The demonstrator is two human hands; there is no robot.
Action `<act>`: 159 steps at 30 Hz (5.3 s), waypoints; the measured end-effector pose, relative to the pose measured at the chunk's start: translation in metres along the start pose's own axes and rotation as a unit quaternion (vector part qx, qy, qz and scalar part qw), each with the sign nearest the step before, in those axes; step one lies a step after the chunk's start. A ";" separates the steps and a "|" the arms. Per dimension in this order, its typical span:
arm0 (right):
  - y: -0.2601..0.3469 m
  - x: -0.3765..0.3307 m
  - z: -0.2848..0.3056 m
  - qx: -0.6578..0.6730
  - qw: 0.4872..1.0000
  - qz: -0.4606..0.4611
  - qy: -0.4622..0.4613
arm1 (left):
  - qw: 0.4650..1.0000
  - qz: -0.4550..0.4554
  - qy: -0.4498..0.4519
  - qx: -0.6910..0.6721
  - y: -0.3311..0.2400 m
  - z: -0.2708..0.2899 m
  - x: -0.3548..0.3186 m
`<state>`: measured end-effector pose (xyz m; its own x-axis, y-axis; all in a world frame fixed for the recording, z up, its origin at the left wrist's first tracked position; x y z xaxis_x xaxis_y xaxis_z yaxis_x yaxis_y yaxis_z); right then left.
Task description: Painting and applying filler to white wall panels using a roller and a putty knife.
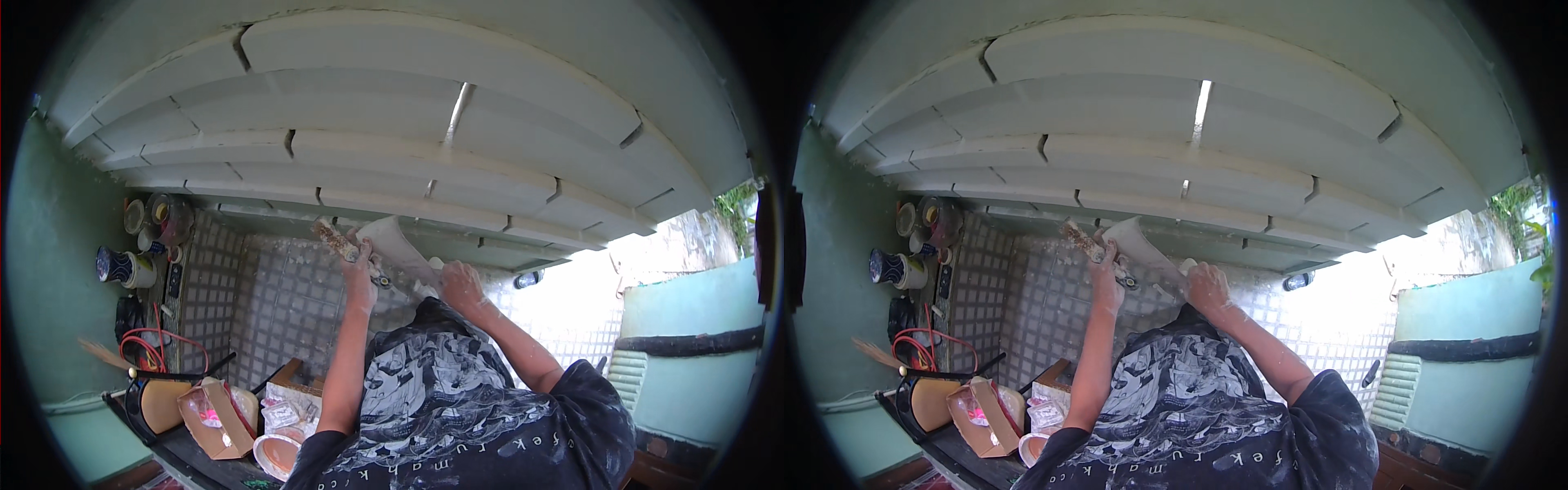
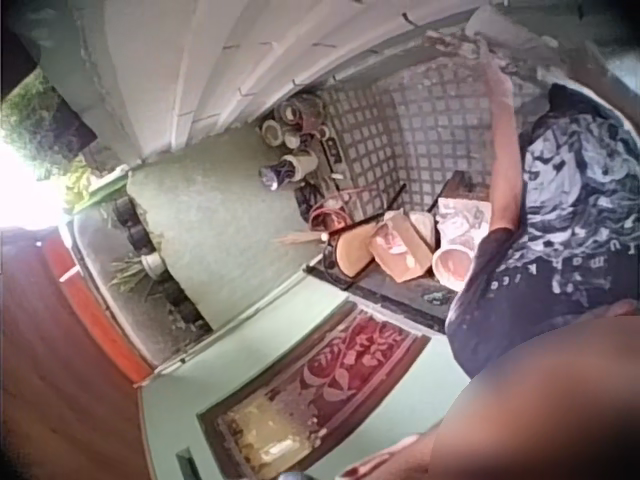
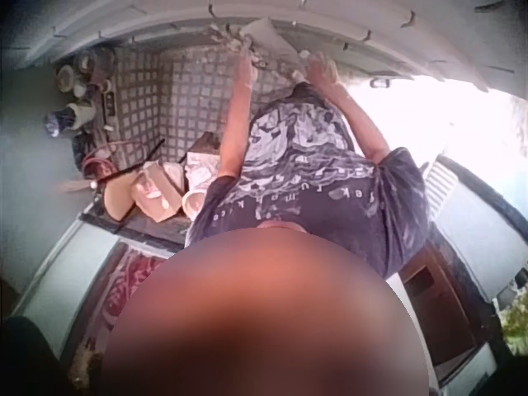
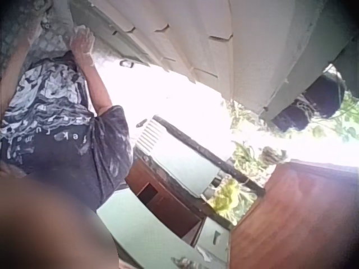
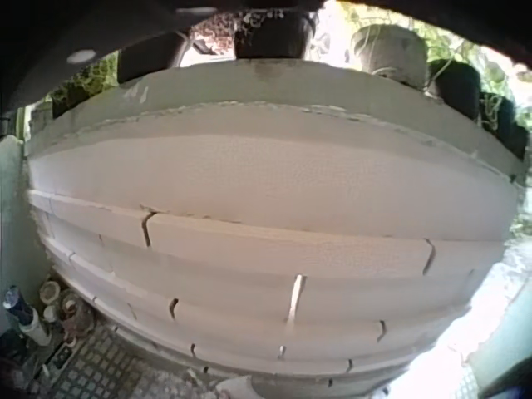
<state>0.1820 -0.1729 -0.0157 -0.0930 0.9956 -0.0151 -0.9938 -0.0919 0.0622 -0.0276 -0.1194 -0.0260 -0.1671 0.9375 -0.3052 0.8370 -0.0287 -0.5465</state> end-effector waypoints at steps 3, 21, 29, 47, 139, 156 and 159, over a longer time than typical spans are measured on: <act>0.004 -0.001 0.020 0.042 0.997 0.053 -0.026 | 0.998 0.043 0.038 0.001 0.026 -0.012 -0.004; -0.108 0.026 -0.032 -0.028 0.977 0.072 -0.201 | 0.907 0.124 0.124 0.381 0.127 -0.001 0.034; -0.198 0.066 -0.102 -0.267 0.949 0.031 -0.163 | 0.896 0.124 0.100 0.414 0.133 0.040 0.053; -0.203 0.093 -0.142 -0.159 0.978 0.124 -0.049 | 0.335 -0.229 0.588 0.700 0.274 -0.038 0.034; 0.228 0.286 -0.171 -0.115 0.848 0.402 -0.325 | 0.876 -0.182 -0.383 -0.228 -0.001 0.290 -0.210; 0.257 0.069 -0.108 0.297 0.894 0.270 0.198 | 0.976 -0.031 -0.149 0.156 -0.088 0.206 -0.061; 0.238 0.052 -0.092 0.314 0.915 0.159 0.196 | 0.965 -0.010 -0.090 0.248 -0.081 0.205 -0.040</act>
<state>-0.0648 -0.1453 -0.0939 -0.5082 0.8253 -0.2463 -0.6932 -0.2222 0.6856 -0.1949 -0.2258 -0.1291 -0.3062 0.8655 -0.3963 0.4881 -0.2147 -0.8460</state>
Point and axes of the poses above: each hand's wrist, its own x-axis towards the middle knuckle, its own z-axis out of the back of the hand, y = z × x, the point moved 6 cm from there along x, towards the middle knuckle, and after that the axes turned 15 degrees about -x, right-handed, at the moved point
